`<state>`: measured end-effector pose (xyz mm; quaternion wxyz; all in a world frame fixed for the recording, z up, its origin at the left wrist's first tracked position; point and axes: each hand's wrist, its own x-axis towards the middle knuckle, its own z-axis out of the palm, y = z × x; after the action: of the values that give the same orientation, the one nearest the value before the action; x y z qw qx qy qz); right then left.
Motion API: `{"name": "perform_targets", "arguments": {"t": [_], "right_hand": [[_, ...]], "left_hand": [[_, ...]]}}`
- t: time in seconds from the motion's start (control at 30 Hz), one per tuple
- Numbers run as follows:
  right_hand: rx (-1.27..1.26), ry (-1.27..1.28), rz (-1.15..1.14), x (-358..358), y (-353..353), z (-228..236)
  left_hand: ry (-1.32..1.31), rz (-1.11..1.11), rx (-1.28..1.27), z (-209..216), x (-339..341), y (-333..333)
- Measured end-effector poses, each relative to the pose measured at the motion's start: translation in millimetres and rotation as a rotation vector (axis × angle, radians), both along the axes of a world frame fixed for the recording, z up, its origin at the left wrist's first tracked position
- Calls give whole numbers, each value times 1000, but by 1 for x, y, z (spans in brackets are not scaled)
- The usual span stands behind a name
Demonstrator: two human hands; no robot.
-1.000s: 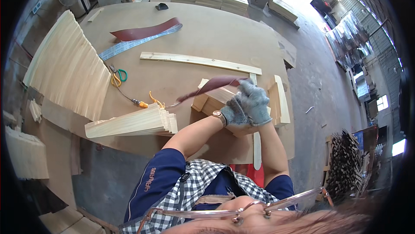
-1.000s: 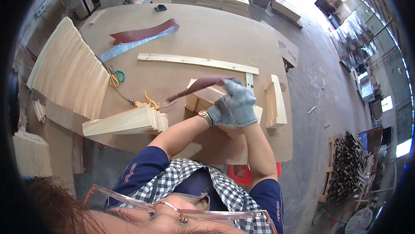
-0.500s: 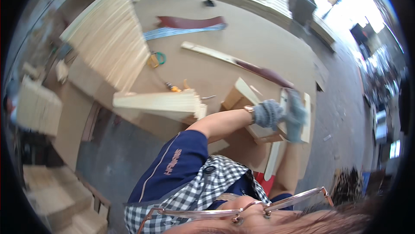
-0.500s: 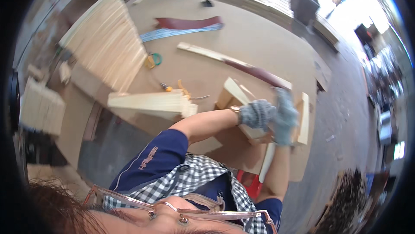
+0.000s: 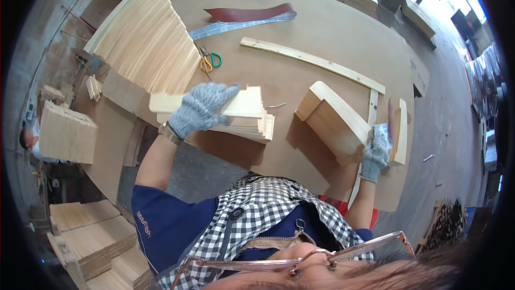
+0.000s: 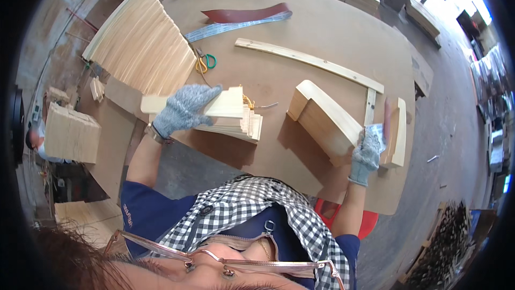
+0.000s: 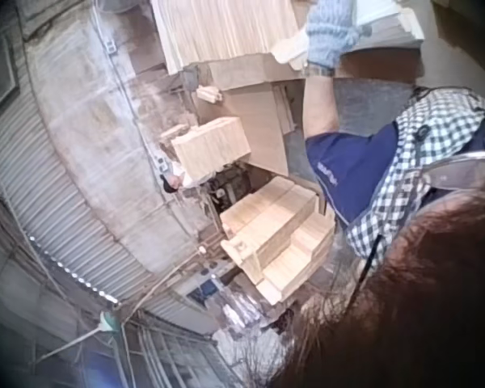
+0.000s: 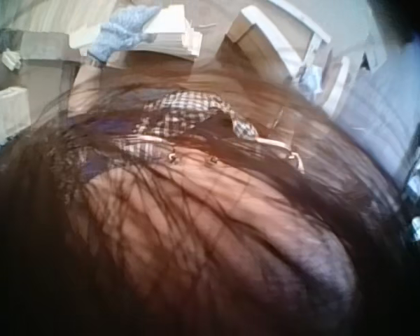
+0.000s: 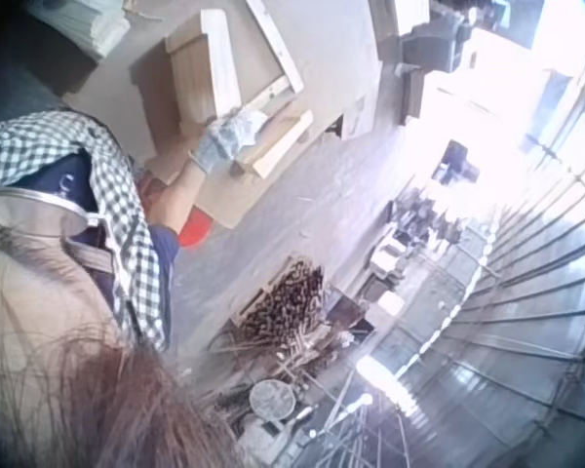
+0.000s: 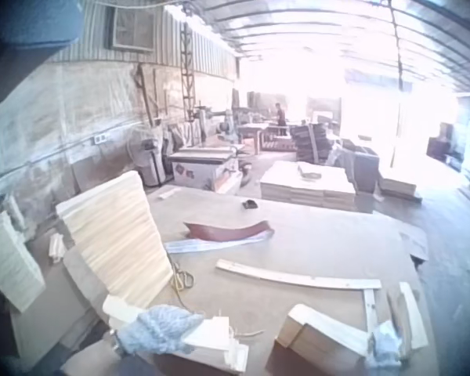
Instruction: Sanding the edges and flat surfaces of small rectangular wooden blocks using a strip of sandpaper.
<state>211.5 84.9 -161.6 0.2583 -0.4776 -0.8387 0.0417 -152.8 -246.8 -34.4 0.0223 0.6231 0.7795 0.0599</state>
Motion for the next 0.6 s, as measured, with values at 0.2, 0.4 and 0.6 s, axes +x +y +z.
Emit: {"name": "perform_targets", "arguments": {"t": [0.2,0.4,0.6], "right_hand": [[144,2,58,4,-10,-8],[276,183,5,9,-7,10],[225,206,-266,51,-62,44]], "left_hand": [[-153,52,-106,-14,-1,8],[59,-341,256,-8,98,153],[53,-547,88,-50,169,259]]}}
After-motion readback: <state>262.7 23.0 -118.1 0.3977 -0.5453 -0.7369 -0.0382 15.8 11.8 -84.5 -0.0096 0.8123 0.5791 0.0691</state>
